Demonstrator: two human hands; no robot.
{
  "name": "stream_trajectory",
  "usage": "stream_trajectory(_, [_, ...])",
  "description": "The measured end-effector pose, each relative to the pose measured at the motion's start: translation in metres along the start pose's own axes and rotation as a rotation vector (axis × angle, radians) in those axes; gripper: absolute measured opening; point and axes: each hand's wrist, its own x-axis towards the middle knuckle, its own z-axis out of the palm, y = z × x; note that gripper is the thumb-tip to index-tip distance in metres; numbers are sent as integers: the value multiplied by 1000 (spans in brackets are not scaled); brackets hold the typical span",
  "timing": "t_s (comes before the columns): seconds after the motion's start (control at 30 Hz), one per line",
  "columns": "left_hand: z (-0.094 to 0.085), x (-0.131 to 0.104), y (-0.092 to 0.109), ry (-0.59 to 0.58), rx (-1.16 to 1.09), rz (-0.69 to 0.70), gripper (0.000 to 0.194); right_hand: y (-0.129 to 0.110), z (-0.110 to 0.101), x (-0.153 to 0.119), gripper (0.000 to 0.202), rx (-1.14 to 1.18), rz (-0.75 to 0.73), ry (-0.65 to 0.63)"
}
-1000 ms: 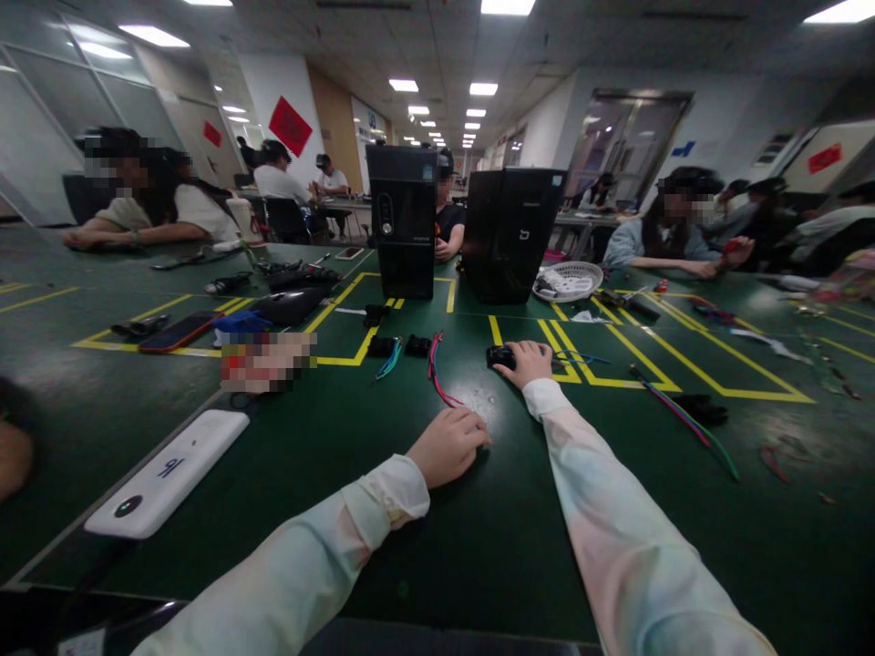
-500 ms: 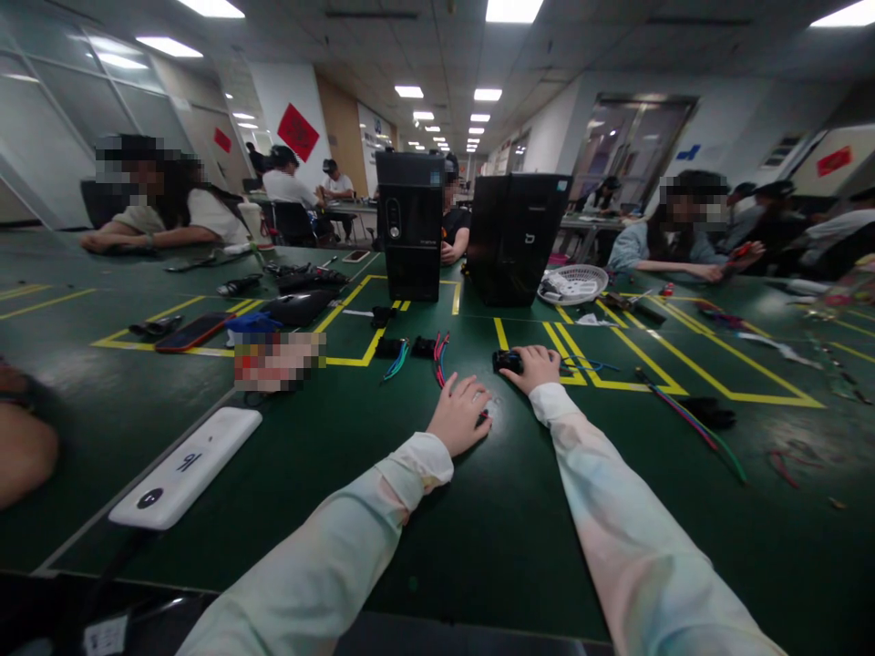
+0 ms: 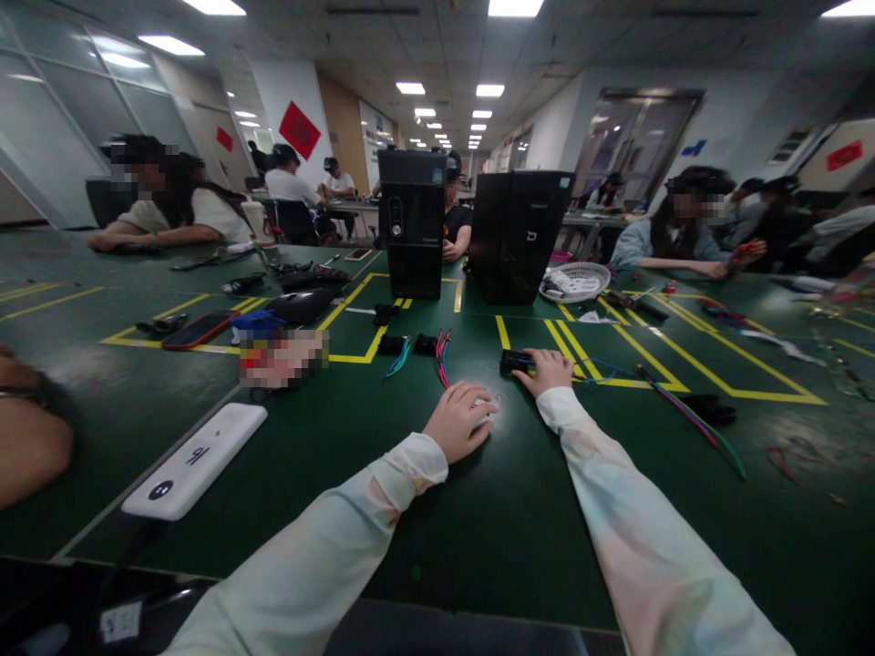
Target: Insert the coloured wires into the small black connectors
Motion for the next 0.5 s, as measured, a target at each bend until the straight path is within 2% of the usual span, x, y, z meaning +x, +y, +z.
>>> stream_trajectory(0.1, [-5,-10,0,-18,-36,-24,25,-2,-10,-13,39,27,-59,-7])
stream_trajectory(0.33, [-17,-20,-1,-35,-78,-74,27,-13,-33,-34,30,106,-94,-53])
stream_trajectory(0.5, [-18,-21,0,5,-106,-128,39,-28,-52,-45,27,343,-225,-43])
